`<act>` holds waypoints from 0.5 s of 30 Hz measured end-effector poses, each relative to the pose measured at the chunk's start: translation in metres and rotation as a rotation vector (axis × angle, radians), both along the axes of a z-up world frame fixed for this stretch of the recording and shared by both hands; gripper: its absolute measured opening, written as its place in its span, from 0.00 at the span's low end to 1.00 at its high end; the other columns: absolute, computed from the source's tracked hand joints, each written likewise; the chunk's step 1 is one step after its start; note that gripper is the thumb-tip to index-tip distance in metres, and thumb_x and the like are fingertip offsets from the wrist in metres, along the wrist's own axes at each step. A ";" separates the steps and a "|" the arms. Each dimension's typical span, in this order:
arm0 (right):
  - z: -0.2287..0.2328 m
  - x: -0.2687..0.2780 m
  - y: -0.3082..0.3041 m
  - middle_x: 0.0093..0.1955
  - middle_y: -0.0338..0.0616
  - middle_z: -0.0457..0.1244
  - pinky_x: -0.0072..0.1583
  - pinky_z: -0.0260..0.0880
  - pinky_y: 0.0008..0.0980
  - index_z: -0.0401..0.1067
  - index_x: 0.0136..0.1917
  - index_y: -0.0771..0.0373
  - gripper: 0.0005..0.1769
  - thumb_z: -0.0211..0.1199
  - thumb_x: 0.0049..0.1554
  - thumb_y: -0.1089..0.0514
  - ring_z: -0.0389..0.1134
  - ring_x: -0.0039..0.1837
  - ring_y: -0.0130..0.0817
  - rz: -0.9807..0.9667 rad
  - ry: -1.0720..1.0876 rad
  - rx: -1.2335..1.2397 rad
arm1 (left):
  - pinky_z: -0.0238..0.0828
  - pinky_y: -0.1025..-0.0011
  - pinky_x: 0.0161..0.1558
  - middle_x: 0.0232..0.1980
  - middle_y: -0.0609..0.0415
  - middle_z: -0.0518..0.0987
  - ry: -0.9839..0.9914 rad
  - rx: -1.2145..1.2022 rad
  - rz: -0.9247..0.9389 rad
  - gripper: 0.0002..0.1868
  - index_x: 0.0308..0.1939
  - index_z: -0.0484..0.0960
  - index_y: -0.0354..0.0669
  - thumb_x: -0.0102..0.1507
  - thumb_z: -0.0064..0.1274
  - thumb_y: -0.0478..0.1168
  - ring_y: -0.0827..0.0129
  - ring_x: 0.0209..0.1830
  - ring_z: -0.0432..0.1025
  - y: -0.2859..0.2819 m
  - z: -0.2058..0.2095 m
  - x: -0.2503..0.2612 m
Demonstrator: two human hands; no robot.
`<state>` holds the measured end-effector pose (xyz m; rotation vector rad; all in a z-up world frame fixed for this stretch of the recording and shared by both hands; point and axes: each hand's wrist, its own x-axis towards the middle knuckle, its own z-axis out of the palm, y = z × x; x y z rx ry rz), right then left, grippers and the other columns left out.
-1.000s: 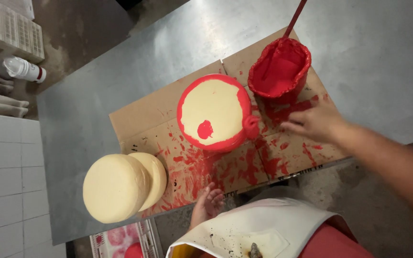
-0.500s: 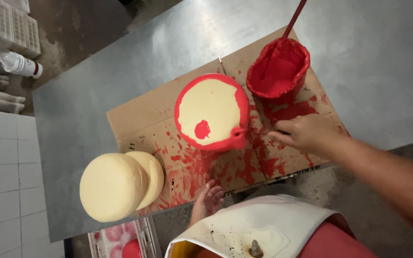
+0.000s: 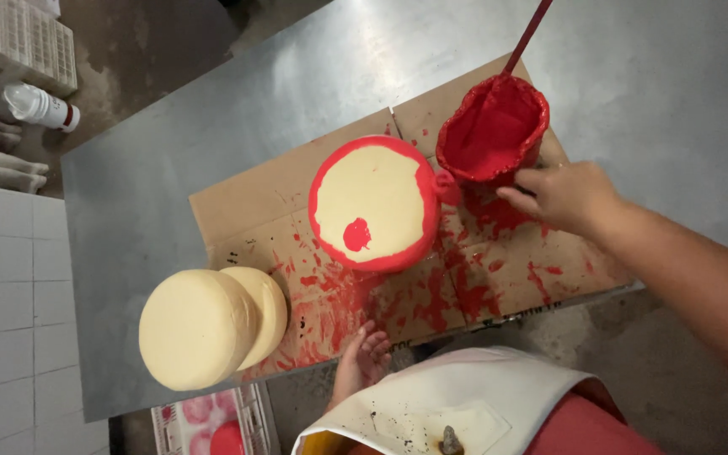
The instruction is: Applying a red wax coating to a cheese wheel using a brush at a workstation
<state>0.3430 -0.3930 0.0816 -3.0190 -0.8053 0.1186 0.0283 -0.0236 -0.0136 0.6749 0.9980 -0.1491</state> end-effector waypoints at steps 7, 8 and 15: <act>0.046 0.003 0.063 0.26 0.34 0.64 0.63 0.56 0.44 0.68 0.38 0.50 0.27 0.46 0.70 0.34 0.69 0.33 0.42 -0.085 -0.049 0.234 | 0.71 0.67 0.39 0.44 0.48 0.82 0.015 0.027 -0.049 0.14 0.49 0.74 0.55 0.64 0.57 0.50 0.61 0.42 0.77 -0.017 -0.001 0.021; 0.041 -0.002 0.064 0.27 0.37 0.62 0.46 0.54 0.44 0.66 0.38 0.53 0.26 0.47 0.70 0.36 0.63 0.30 0.42 -0.066 -0.022 0.318 | 0.70 0.67 0.40 0.46 0.48 0.82 0.003 0.031 -0.052 0.14 0.50 0.74 0.56 0.63 0.57 0.50 0.61 0.43 0.76 -0.017 -0.005 0.023; -0.004 -0.103 0.018 0.23 0.47 0.56 0.31 0.52 0.52 0.63 0.37 0.52 0.23 0.57 0.62 0.34 0.59 0.26 0.52 -0.003 -0.126 0.369 | 0.70 0.68 0.39 0.49 0.46 0.80 0.041 -0.027 -0.008 0.26 0.65 0.73 0.51 0.64 0.55 0.50 0.59 0.44 0.75 -0.015 0.001 0.015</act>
